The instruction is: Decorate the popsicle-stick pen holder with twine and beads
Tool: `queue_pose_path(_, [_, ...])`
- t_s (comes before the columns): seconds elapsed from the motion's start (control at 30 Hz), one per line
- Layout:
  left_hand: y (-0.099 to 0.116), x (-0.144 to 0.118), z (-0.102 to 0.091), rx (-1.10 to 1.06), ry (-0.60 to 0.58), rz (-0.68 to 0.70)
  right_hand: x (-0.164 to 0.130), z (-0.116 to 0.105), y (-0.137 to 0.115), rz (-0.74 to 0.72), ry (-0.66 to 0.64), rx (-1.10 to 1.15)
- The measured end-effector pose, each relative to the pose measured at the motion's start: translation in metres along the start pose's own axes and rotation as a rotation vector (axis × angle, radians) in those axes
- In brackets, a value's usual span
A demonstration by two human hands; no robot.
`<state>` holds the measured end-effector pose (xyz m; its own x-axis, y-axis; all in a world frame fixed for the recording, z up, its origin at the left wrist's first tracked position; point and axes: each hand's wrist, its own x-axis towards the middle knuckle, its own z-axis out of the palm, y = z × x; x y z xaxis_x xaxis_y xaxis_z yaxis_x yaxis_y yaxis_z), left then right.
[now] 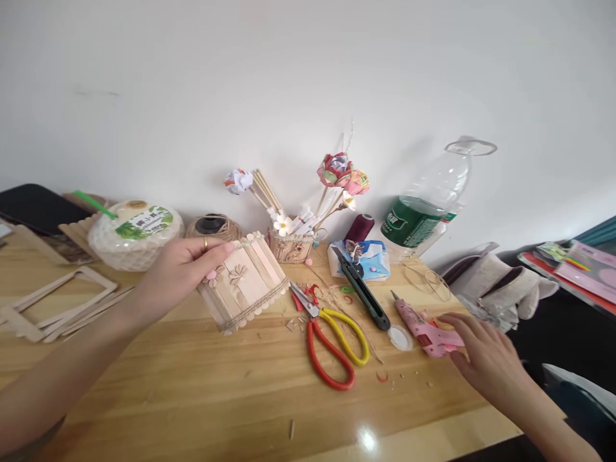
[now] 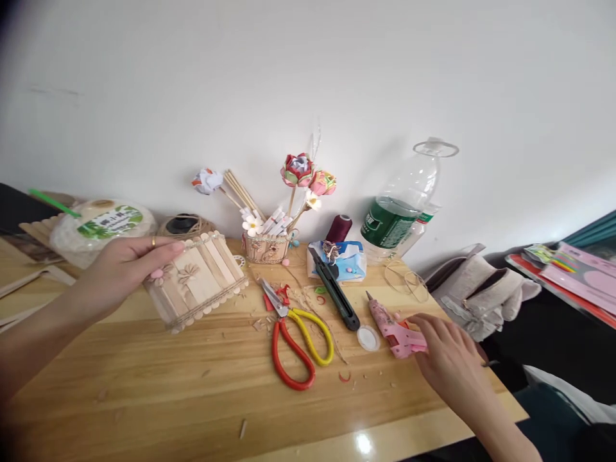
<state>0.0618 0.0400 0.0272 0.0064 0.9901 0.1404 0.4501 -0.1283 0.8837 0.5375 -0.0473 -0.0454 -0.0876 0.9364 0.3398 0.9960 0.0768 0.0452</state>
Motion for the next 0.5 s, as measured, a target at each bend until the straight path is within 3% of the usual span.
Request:
queue_pose_path(0.07, [0.0,-0.002,-0.005,-0.024,-0.001,-0.002,0.004,-0.012,-0.022,-0.019,0.105,-0.106])
queue_pose_path(0.13, [-0.001,-0.003,-0.008,-0.031,-0.008,0.007,0.009,-0.025,-0.061,-0.116,0.194,0.035])
queue_pose_path(0.2, [-0.005,-0.004,-0.011,-0.026,-0.028,0.019,0.014,-0.033,-0.112,-0.216,0.166,0.27])
queue_pose_path(0.27, [-0.01,-0.004,-0.013,-0.015,-0.06,0.024,0.019,-0.036,-0.166,-0.341,0.052,0.523])
queue_pose_path(0.37, [-0.019,-0.004,-0.014,-0.006,-0.128,0.037,0.027,-0.03,-0.232,-0.454,-0.273,0.739])
queue_pose_path(0.5, [-0.028,-0.005,-0.016,0.005,-0.184,0.056,0.041,-0.016,-0.274,-0.534,-0.426,0.775])
